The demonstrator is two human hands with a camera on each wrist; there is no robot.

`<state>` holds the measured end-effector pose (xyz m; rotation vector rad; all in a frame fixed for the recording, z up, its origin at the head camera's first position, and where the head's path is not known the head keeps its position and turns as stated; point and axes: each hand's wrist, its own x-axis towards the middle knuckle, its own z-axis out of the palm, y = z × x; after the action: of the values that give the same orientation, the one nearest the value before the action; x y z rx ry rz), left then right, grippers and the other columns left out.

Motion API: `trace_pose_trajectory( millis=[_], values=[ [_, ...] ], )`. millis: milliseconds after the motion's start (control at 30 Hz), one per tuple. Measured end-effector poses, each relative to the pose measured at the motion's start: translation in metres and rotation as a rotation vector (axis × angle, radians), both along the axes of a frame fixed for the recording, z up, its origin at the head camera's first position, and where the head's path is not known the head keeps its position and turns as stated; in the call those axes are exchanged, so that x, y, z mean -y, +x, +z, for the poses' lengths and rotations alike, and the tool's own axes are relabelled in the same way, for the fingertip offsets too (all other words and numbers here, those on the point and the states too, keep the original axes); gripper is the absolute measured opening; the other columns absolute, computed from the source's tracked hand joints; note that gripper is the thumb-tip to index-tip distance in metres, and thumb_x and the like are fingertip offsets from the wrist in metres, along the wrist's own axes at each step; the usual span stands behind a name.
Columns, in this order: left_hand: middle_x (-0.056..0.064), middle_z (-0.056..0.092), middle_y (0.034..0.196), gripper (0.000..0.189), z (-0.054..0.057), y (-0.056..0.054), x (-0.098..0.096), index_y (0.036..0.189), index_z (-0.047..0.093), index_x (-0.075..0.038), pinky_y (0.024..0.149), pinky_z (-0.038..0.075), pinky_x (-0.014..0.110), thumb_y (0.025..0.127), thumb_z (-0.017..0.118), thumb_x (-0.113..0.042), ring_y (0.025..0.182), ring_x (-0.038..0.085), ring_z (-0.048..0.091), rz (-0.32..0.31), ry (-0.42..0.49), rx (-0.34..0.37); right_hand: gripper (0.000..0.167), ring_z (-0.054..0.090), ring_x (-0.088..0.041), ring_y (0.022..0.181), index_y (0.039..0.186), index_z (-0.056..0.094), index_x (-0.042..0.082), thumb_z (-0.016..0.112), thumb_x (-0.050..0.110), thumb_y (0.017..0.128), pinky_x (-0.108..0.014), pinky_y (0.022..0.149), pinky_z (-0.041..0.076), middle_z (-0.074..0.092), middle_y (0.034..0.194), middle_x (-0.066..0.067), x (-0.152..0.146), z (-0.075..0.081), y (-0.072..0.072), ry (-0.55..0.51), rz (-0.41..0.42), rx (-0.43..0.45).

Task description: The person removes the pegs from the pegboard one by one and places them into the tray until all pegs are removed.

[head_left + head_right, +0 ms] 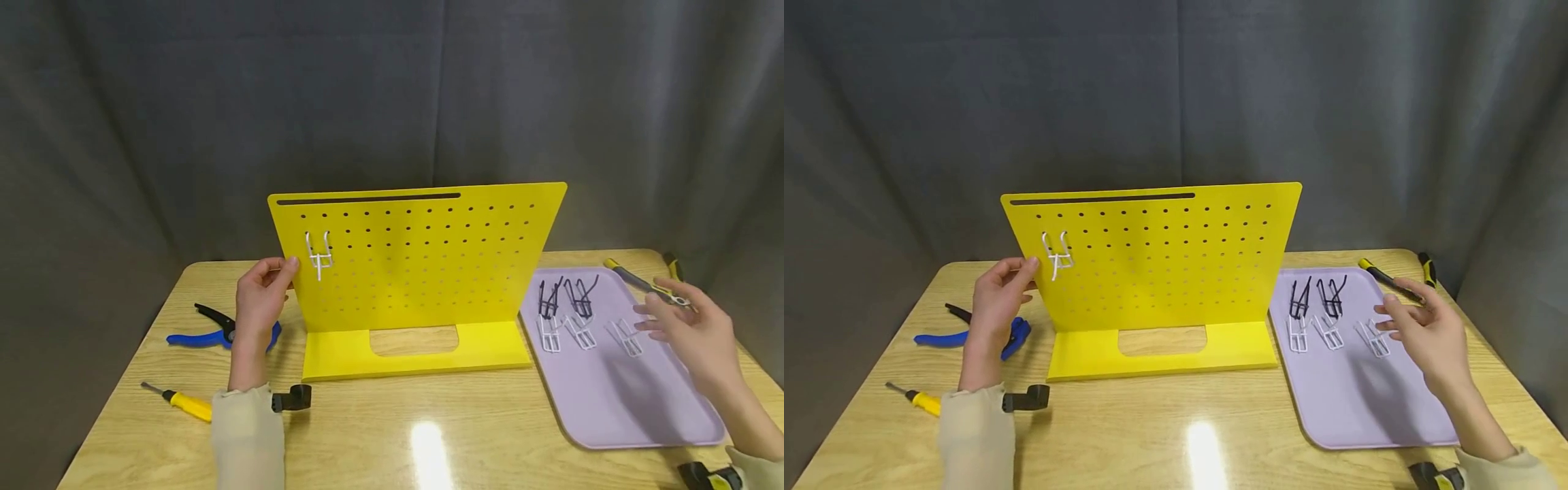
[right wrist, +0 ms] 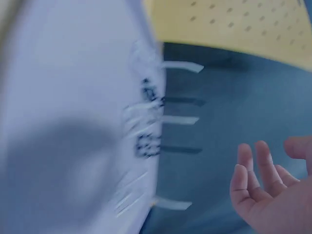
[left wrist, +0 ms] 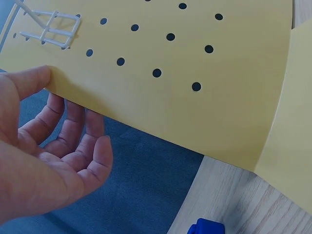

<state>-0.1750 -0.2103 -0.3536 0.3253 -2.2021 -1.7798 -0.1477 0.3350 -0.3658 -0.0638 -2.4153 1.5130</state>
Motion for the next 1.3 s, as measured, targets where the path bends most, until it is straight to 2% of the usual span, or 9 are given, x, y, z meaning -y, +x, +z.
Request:
trace_pose_trajectory(
  millis=[133,200,367,500,633,800,933,1133,1300],
  values=[
    [0.0,0.059,0.089,0.04,-0.001,0.0,0.001,0.109,0.061,-0.003,0.075,0.043,0.029,0.093,0.061,-0.04,0.087,0.017,0.058,0.002,-0.001,0.004,0.032,0.067,0.001,0.065,0.125,0.058,0.021,0.06,0.011,0.095,-0.012,0.06,0.049,0.067,0.083,0.025,0.027,0.017,0.004,0.012,-0.005,-0.102],
    [0.0,0.059,0.09,0.04,-0.002,0.0,0.001,0.109,0.061,-0.003,0.076,0.043,0.029,0.093,0.061,-0.039,0.085,0.015,0.058,0.002,0.003,0.007,0.029,0.067,0.0,0.066,0.123,0.061,0.016,0.06,0.009,0.094,-0.012,0.061,0.05,0.069,0.085,0.022,0.039,0.021,0.006,-0.005,0.01,-0.134],
    [0.001,0.059,0.092,0.041,-0.002,0.0,0.001,0.109,0.06,-0.003,0.076,0.043,0.029,0.093,0.061,-0.041,0.087,0.016,0.059,0.009,-0.001,0.006,0.024,0.067,0.0,0.07,0.119,0.063,0.009,0.059,0.01,0.096,-0.013,0.063,0.05,0.068,0.088,0.022,0.07,0.013,0.005,-0.008,0.036,-0.165],
    [0.001,0.059,0.091,0.041,-0.002,0.001,0.0,0.109,0.06,-0.003,0.076,0.043,0.029,0.093,0.062,-0.04,0.088,0.018,0.059,0.016,0.002,0.009,0.023,0.068,-0.003,0.073,0.118,0.064,0.005,0.059,0.012,0.096,-0.017,0.064,0.051,0.069,0.093,0.018,0.096,-0.002,0.003,-0.055,0.136,-0.117],
    [0.002,0.059,0.091,0.041,-0.002,0.001,-0.001,0.109,0.06,-0.003,0.078,0.043,0.031,0.093,0.062,-0.04,0.086,0.016,0.059,0.017,0.009,0.011,0.026,0.067,-0.007,0.078,0.118,0.062,0.001,0.057,0.017,0.098,-0.022,0.067,0.053,0.068,0.098,0.014,0.12,-0.012,0.003,-0.077,0.254,-0.016],
    [0.003,0.06,0.094,0.042,-0.001,0.002,0.0,0.11,0.061,-0.003,0.077,0.043,0.029,0.093,0.061,-0.041,0.085,0.013,0.058,0.018,-0.003,0.012,0.032,0.066,-0.012,0.08,0.117,0.06,-0.007,0.058,0.018,0.098,-0.028,0.07,0.053,0.066,0.104,-0.007,0.155,-0.017,0.003,-0.098,0.33,0.055],
    [0.001,0.06,0.092,0.042,-0.001,0.001,0.0,0.109,0.061,-0.003,0.077,0.043,0.029,0.093,0.061,-0.041,0.084,0.013,0.059,0.015,0.006,0.006,0.028,0.066,-0.015,0.08,0.113,0.062,-0.007,0.06,0.016,0.096,-0.032,0.073,0.054,0.063,0.108,-0.02,0.187,-0.016,0.0,-0.139,0.389,0.077],
    [-0.001,0.06,0.089,0.039,-0.002,0.001,-0.001,0.108,0.061,-0.002,0.077,0.043,0.032,0.093,0.062,-0.039,0.083,0.012,0.059,0.003,0.012,-0.001,0.026,0.066,-0.024,0.084,0.111,0.064,-0.005,0.06,0.017,0.096,-0.036,0.076,0.053,0.065,0.107,-0.019,0.228,-0.01,-0.005,-0.191,0.506,0.093],
    [0.001,0.059,0.09,0.04,-0.002,0.0,0.0,0.107,0.061,-0.003,0.075,0.043,0.028,0.093,0.061,-0.04,0.085,0.015,0.06,0.01,-0.011,-0.004,0.023,0.065,-0.033,0.086,0.111,0.066,0.0,0.059,0.017,0.096,-0.043,0.078,0.052,0.067,0.102,-0.012,0.263,-0.001,-0.008,-0.2,0.644,0.049]
  ],
)
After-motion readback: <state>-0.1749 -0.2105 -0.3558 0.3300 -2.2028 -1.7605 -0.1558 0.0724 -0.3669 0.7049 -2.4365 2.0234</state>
